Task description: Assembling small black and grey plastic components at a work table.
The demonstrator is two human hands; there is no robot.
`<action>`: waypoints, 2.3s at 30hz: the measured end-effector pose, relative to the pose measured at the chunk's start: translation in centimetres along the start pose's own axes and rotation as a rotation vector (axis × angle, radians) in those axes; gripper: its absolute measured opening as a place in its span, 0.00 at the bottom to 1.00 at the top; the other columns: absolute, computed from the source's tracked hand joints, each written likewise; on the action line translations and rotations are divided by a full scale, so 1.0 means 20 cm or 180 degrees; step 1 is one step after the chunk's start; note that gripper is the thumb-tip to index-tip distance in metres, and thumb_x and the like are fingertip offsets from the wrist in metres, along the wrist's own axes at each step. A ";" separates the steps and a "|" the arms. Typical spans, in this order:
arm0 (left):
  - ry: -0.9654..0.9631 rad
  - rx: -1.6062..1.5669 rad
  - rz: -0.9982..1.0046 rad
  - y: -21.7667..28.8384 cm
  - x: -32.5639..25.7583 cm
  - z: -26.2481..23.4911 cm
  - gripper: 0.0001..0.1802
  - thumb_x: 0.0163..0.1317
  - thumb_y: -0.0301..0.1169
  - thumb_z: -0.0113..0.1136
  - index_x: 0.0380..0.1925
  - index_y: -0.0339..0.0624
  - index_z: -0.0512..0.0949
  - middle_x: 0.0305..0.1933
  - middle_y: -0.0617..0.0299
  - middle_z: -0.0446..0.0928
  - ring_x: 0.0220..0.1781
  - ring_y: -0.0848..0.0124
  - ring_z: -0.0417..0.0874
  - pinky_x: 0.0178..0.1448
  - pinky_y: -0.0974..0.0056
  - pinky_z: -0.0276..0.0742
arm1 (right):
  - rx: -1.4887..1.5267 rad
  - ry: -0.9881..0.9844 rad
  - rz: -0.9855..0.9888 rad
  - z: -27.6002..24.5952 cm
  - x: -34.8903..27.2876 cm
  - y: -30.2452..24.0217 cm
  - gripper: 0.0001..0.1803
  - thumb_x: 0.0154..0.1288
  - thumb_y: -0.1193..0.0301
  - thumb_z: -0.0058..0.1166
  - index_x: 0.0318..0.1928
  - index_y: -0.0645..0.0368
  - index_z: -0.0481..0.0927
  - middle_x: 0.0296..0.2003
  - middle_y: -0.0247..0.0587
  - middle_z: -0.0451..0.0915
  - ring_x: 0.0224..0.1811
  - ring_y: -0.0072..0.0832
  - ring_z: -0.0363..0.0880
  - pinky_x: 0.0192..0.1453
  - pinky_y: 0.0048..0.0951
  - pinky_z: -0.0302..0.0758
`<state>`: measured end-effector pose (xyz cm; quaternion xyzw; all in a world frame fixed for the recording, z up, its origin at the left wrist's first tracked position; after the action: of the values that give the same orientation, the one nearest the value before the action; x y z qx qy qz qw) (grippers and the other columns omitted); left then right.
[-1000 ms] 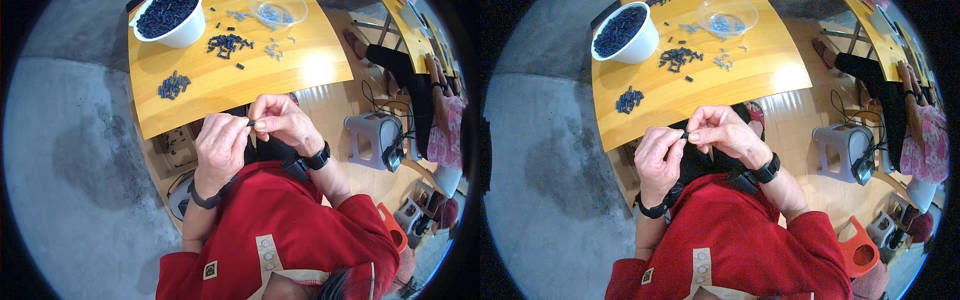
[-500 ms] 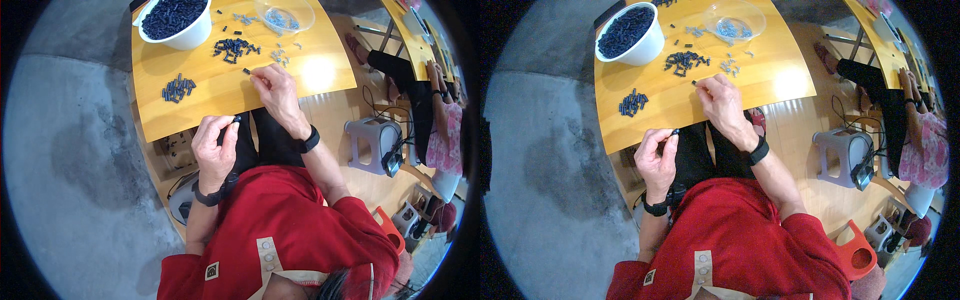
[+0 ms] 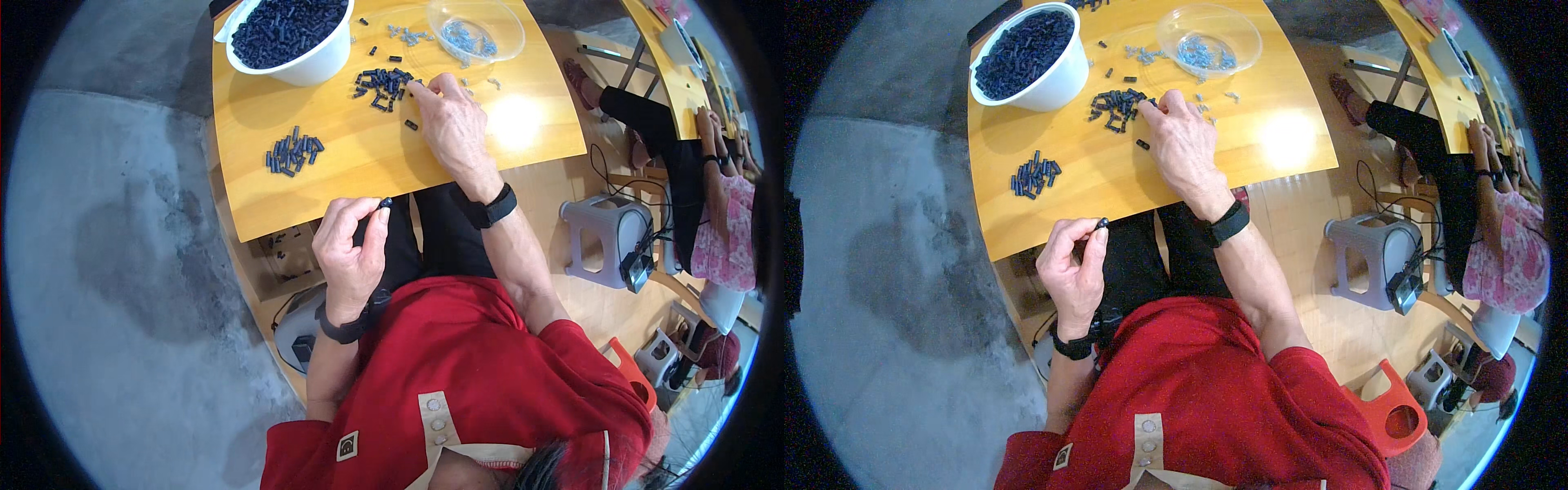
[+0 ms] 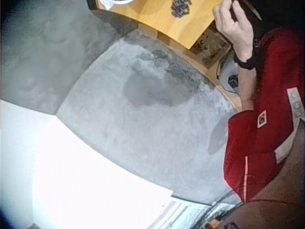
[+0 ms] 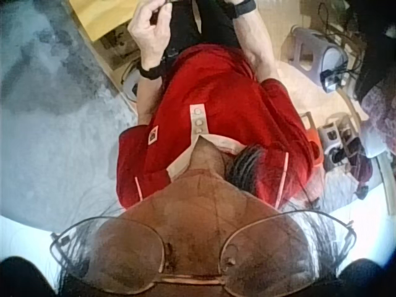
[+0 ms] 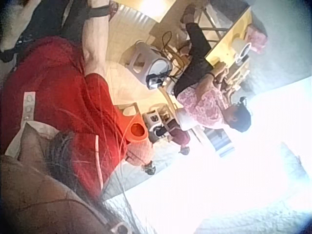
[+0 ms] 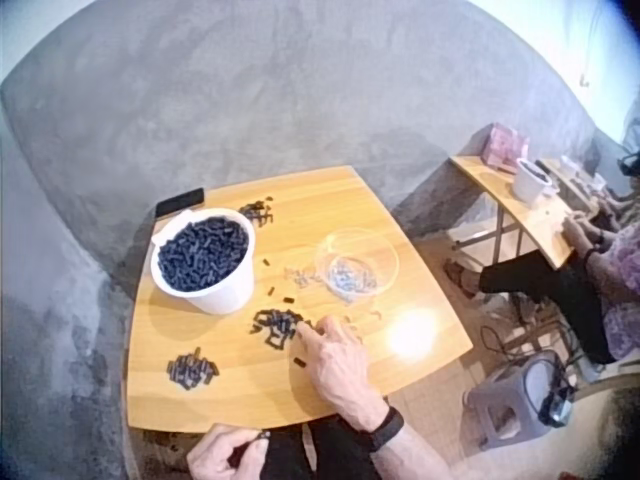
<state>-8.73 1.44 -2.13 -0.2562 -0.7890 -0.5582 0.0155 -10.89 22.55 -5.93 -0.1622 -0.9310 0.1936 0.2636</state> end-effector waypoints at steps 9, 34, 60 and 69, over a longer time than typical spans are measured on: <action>0.0045 0.0015 0.0108 0.01 0.02 0.00 0.05 0.59 0.18 0.64 0.35 0.33 0.80 0.32 0.62 0.77 0.32 0.76 0.76 0.39 0.72 0.72 | 0.0081 0.0163 -0.0225 -0.03 0.00 -0.01 0.07 0.58 0.75 0.56 0.37 0.55 0.83 0.36 0.39 0.77 0.39 0.37 0.79 0.37 0.38 0.78; -0.0273 -0.0069 0.0461 0.25 -0.02 0.10 0.06 0.57 0.17 0.64 0.36 0.33 0.81 0.33 0.59 0.79 0.34 0.72 0.78 0.40 0.70 0.72 | 0.5995 -0.1592 0.1712 -0.24 -0.49 -0.12 0.09 0.68 0.78 0.57 0.47 0.67 0.79 0.35 0.45 0.84 0.31 0.25 0.84 0.37 0.25 0.84; -0.1016 0.0180 0.0527 0.28 0.02 0.15 0.04 0.55 0.19 0.65 0.31 0.35 0.79 0.26 0.60 0.75 0.26 0.71 0.76 0.32 0.69 0.71 | 0.4102 -0.1644 -0.0030 -0.41 -0.38 -0.16 0.03 0.66 0.79 0.58 0.39 0.65 0.81 0.33 0.37 0.80 0.31 0.21 0.81 0.34 0.20 0.80; -0.0713 0.0447 0.0777 0.34 0.02 0.14 0.06 0.55 0.18 0.64 0.32 0.35 0.79 0.28 0.58 0.76 0.28 0.67 0.77 0.33 0.66 0.72 | 0.5634 -0.2268 0.1418 -0.17 -0.49 -0.10 0.07 0.65 0.77 0.61 0.43 0.64 0.80 0.32 0.40 0.83 0.31 0.23 0.84 0.36 0.25 0.84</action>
<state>-5.49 5.72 2.79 -0.4089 -0.7859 -0.4637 0.0130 -1.44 17.73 -6.60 -0.0100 -0.4227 0.9049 -0.0490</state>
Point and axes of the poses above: each hand's wrist, its own x-axis towards the middle knuckle, its own z-axis out of the palm, y = z × x, the point moved 8 cm from there along x, towards the middle knuckle
